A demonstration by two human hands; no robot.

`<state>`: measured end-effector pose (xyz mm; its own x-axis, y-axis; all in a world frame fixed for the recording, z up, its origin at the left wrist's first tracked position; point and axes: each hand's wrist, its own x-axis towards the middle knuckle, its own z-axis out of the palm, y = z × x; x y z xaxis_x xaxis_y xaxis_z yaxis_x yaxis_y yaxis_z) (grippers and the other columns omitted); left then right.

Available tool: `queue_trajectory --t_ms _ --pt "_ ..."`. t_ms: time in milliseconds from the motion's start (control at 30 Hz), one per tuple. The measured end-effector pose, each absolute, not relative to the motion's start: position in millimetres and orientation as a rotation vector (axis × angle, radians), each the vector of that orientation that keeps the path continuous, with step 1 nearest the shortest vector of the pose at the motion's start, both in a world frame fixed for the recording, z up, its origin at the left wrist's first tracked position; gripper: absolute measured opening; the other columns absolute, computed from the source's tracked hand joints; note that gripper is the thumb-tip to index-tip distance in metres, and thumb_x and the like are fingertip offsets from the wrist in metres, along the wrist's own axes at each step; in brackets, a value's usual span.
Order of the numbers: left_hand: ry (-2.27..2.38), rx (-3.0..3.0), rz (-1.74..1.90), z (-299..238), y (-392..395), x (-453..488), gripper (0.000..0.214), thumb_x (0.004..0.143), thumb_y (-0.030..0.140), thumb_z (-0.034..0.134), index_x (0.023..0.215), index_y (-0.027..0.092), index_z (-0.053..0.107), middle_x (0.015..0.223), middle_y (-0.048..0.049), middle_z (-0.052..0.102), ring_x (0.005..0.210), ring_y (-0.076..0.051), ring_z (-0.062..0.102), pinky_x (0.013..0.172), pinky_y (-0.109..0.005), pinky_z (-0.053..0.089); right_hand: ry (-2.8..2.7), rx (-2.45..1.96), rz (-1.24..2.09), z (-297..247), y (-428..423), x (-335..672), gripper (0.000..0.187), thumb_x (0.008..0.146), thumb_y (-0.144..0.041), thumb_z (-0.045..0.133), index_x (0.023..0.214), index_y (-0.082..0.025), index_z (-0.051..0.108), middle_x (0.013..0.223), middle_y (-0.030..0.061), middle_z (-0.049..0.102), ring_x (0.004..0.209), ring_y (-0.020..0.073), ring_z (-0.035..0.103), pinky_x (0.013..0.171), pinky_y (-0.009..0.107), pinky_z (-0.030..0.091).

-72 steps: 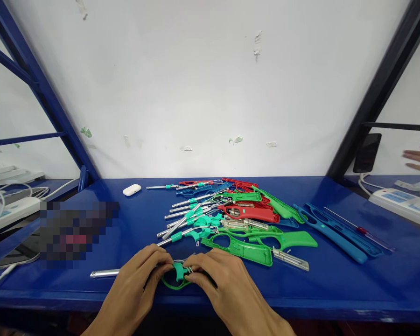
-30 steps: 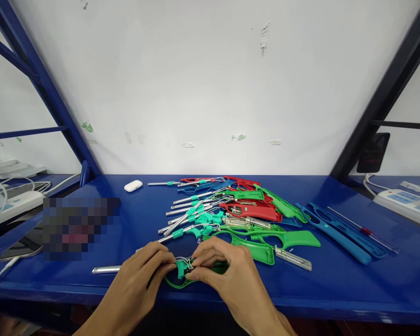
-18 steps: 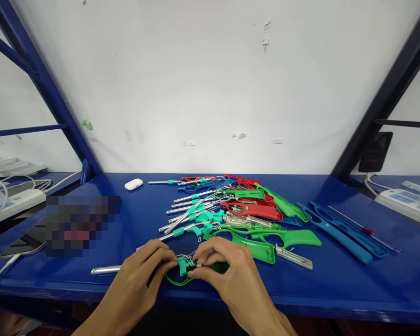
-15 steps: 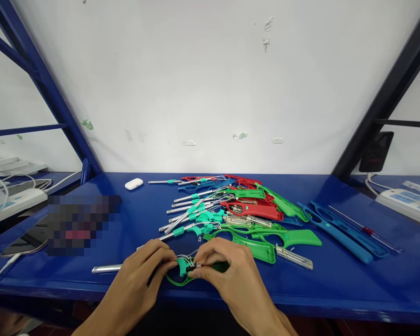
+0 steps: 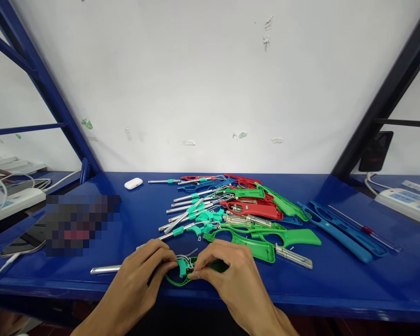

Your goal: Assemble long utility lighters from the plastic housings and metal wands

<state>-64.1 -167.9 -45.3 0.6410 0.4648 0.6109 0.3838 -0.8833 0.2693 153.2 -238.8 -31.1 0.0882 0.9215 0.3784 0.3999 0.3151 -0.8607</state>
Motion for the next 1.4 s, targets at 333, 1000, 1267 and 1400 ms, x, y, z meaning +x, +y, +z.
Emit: queue_trajectory --t_ms 333,1000,1267,1400 --pt "0.731 2.747 1.053 -47.3 -168.6 -64.0 0.021 0.109 0.011 0.043 0.108 0.023 0.061 0.096 -0.0023 0.065 0.081 -0.018 0.064 0.071 -0.032 0.052 -1.623 -1.329 0.471 -32.2 -241.0 156.2 0.021 0.081 -0.011 0.089 0.078 -0.029 0.077 0.077 -0.0116 0.078 0.069 0.0099 0.072 0.068 0.018 0.051" --pt "0.686 2.811 1.058 -48.9 -168.7 -72.4 0.043 0.101 -0.001 0.045 0.128 0.025 0.066 0.110 -0.0067 0.070 0.094 -0.019 0.072 0.079 -0.032 0.061 -1.917 -1.246 0.163 -43.5 -248.5 163.6 0.014 0.106 -0.023 0.063 0.100 -0.026 0.074 0.094 -0.0026 0.081 0.082 0.0174 0.077 0.079 0.030 0.056" --pt "0.671 2.827 1.036 -41.5 -184.9 -78.5 0.033 0.105 0.020 0.055 0.138 0.022 0.058 0.123 -0.0117 0.067 0.109 -0.024 0.070 0.093 -0.039 0.063 -2.109 -1.154 -0.130 -41.9 -255.2 166.6 0.017 0.107 -0.016 0.058 0.119 -0.022 0.069 0.104 0.0009 0.080 0.088 0.0186 0.075 0.082 0.034 0.053" --pt "0.680 2.873 1.091 -46.1 -186.2 -76.6 0.030 0.106 0.024 0.056 0.136 0.020 0.059 0.120 -0.0124 0.068 0.104 -0.025 0.071 0.089 -0.041 0.064 -2.154 -1.183 -0.128 -39.1 -257.9 165.9 0.019 0.108 -0.022 0.058 0.122 -0.025 0.070 0.103 0.0027 0.077 0.089 0.0198 0.073 0.082 0.036 0.054"
